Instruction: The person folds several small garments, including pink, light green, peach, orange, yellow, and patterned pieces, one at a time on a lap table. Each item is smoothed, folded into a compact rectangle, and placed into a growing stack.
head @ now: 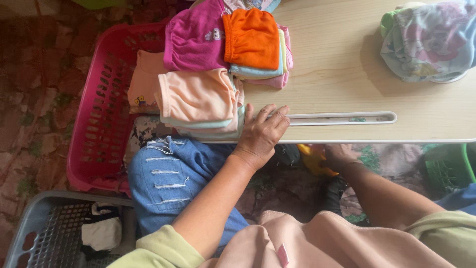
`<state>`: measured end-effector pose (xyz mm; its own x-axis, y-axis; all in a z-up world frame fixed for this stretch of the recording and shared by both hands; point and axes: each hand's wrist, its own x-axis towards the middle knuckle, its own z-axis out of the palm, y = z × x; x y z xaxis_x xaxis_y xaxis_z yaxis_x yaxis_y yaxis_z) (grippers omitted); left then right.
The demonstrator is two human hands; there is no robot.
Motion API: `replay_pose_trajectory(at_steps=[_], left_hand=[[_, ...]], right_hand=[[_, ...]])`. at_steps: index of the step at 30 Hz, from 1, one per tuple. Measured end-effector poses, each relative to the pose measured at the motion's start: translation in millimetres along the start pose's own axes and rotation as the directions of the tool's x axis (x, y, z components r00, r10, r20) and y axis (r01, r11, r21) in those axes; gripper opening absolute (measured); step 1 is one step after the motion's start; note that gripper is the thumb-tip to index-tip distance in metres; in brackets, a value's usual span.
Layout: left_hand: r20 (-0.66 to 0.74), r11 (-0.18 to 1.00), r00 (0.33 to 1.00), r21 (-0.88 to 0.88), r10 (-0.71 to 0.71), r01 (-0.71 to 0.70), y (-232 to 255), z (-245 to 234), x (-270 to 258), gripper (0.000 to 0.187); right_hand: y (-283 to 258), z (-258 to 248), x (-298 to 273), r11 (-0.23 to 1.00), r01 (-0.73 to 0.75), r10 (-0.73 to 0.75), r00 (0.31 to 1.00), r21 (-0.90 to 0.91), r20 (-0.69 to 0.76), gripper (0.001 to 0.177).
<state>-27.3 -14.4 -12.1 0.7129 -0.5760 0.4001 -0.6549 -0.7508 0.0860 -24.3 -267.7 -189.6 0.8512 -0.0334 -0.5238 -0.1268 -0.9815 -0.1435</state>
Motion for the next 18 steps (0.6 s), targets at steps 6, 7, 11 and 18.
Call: replay_pose_trajectory(at_steps=[6, 7, 11, 18], left_hand=[[0.018, 1.000, 1.000, 0.028, -0.004, 0.003, 2, 2, 0, 0.049], [0.016, 1.000, 1.000, 0.030, -0.001, 0.000, 0, 3, 0, 0.049], [-0.008, 0.999, 1.000, 0.038, 0.003, -0.003, 1, 5, 0, 0.048], [0.093, 0.991, 0.990, 0.096, -0.103, 0.094, 24, 3, 13, 0.056]], right_hand=[[18, 43, 15, 0.923, 0.367, -0.353, 0.927, 0.115, -0.128, 0.057], [12, 31, 12, 0.938, 0.342, -0.340, 0.939, 0.048, -0.042, 0.058], [-16, -45, -29, 0.872, 0.486, -0.434, 0.820, -0.054, 0.374, 0.066], [-2, -160, -122, 0.929, 0.026, -0.208, 0.864, 0.370, 0.459, 0.073]])
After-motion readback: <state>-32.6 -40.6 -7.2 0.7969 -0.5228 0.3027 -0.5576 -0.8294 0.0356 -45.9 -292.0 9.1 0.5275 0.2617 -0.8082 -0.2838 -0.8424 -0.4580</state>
